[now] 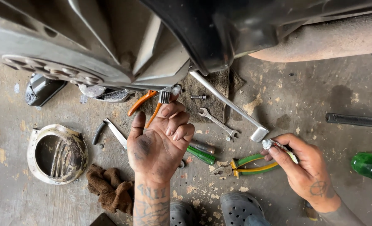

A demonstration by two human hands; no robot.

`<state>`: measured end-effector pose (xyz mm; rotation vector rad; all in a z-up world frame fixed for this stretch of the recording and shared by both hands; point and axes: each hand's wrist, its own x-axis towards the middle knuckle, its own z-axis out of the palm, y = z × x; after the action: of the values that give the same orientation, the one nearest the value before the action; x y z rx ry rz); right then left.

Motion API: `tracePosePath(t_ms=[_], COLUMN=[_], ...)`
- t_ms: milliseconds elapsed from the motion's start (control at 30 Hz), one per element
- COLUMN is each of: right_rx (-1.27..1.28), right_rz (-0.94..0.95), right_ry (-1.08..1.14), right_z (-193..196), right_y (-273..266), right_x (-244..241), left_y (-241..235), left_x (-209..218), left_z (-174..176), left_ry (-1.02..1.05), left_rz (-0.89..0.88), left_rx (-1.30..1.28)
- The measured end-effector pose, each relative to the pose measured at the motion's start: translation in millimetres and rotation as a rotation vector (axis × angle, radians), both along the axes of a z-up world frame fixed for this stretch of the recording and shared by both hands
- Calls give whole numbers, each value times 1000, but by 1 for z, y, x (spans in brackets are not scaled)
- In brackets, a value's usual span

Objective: The person works on a motorcycle engine, applying grease to a bolt and inserting it into the engine casing. They use a wrench to tighten the bolt and then wipe their hands with a cloth.

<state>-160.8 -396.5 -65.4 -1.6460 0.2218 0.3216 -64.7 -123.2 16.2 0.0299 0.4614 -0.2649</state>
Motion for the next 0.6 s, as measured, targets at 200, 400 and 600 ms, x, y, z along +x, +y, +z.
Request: tracePosePath(t_ms=[200, 400, 600], right_rx=[100, 37, 24], right_rz=[-39, -12, -15], right_ry=[34, 51, 61], right_z=[-8, -2, -4], right_y=[-4, -7, -9], right_x=[-7, -6, -9], left_y=[-6, -14, -15], left_x=[-5, -7, -9], left_z=[11, 14, 18], left_ry=[42, 25, 65], left_rz=[63, 90, 117], left_rx=[-1, -42, -63])
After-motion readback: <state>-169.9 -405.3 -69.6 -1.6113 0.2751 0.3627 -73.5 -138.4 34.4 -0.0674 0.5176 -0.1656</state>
